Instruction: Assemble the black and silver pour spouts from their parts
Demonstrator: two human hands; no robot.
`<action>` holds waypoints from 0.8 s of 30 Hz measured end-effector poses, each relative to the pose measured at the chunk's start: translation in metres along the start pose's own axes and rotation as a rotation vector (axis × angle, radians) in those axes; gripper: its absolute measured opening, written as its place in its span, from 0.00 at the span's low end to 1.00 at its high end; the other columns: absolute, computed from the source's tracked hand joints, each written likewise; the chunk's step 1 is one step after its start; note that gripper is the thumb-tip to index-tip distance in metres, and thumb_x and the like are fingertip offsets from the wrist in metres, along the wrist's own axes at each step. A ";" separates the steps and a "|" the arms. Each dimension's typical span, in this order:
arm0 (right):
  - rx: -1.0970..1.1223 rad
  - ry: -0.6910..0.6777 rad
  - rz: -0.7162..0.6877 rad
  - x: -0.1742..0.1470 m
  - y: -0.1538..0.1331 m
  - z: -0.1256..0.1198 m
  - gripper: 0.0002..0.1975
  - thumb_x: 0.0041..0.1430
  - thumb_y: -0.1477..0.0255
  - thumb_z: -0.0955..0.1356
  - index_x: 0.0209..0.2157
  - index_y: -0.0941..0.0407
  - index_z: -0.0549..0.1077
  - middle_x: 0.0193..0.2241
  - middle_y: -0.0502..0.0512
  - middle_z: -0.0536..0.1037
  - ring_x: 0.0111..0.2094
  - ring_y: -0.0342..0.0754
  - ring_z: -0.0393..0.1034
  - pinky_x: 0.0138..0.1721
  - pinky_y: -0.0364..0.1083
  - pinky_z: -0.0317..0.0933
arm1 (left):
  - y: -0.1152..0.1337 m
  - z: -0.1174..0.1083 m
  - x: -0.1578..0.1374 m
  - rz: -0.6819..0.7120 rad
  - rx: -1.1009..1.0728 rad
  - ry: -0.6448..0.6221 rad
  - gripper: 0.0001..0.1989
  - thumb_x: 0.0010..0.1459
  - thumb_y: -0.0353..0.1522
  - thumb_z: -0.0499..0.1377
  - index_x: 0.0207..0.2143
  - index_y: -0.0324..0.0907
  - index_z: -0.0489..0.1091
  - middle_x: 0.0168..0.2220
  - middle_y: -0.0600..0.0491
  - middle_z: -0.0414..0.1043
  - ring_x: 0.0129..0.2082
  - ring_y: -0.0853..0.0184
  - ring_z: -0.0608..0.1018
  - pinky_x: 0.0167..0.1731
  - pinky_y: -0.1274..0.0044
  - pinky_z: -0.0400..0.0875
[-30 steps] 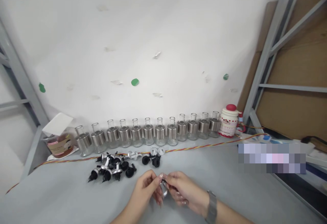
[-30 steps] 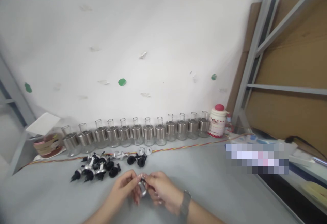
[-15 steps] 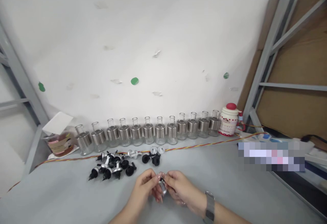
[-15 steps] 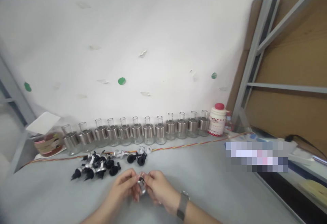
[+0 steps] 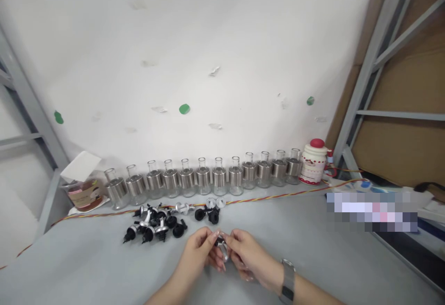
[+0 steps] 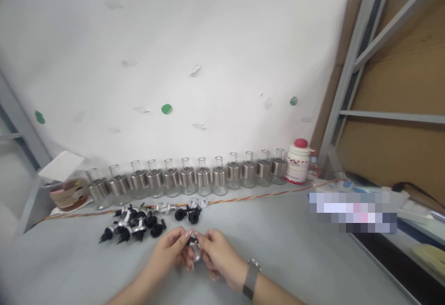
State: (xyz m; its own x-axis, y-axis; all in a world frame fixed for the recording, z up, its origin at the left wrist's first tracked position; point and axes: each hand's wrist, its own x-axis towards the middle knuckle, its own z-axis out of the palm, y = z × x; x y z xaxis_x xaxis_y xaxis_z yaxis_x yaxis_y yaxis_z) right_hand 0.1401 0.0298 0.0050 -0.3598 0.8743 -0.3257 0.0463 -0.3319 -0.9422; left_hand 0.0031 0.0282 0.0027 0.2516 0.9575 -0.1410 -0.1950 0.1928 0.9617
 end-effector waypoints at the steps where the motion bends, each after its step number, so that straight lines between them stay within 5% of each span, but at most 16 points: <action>1: 0.007 0.005 -0.012 0.000 0.000 0.000 0.17 0.52 0.56 0.61 0.21 0.53 0.54 0.04 0.35 0.53 0.05 0.35 0.41 0.05 0.35 0.42 | 0.001 0.000 0.000 0.005 0.008 0.006 0.20 0.38 0.47 0.60 0.20 0.40 0.60 0.12 0.56 0.70 0.10 0.70 0.71 0.12 0.80 0.65; 11: 0.065 -0.047 -0.081 0.003 0.002 -0.001 0.21 0.44 0.50 0.62 0.22 0.53 0.52 0.04 0.34 0.55 0.04 0.34 0.39 0.05 0.36 0.45 | 0.000 0.000 0.003 0.020 0.062 0.019 0.22 0.38 0.50 0.58 0.21 0.41 0.59 0.13 0.57 0.69 0.10 0.71 0.71 0.12 0.80 0.64; 17: 0.119 -0.020 -0.087 0.005 0.002 -0.001 0.20 0.48 0.51 0.60 0.22 0.54 0.56 0.04 0.37 0.57 0.04 0.34 0.41 0.05 0.36 0.44 | -0.001 -0.002 0.003 0.050 0.161 0.044 0.20 0.40 0.48 0.59 0.20 0.41 0.57 0.13 0.58 0.68 0.08 0.74 0.66 0.08 0.83 0.56; 20: 0.148 -0.001 -0.062 0.006 0.001 -0.001 0.20 0.49 0.50 0.59 0.22 0.54 0.56 0.03 0.37 0.57 0.03 0.35 0.41 0.05 0.36 0.45 | 0.002 -0.004 -0.001 0.100 0.380 0.107 0.19 0.45 0.48 0.54 0.20 0.43 0.55 0.13 0.59 0.65 0.09 0.73 0.64 0.09 0.83 0.54; 24: 0.181 -0.003 -0.064 0.004 0.000 -0.001 0.19 0.50 0.52 0.59 0.22 0.54 0.57 0.04 0.37 0.57 0.04 0.35 0.41 0.06 0.36 0.46 | 0.006 -0.009 -0.009 0.351 0.847 0.231 0.17 0.51 0.43 0.51 0.17 0.43 0.55 0.14 0.61 0.56 0.16 0.72 0.61 0.18 0.81 0.53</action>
State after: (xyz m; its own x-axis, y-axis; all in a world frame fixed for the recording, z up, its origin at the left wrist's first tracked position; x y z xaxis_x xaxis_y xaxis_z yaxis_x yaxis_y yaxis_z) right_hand 0.1400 0.0335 0.0041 -0.3593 0.8947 -0.2654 -0.1451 -0.3345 -0.9312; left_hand -0.0091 0.0222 0.0072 0.0975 0.9675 0.2332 0.5523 -0.2475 0.7961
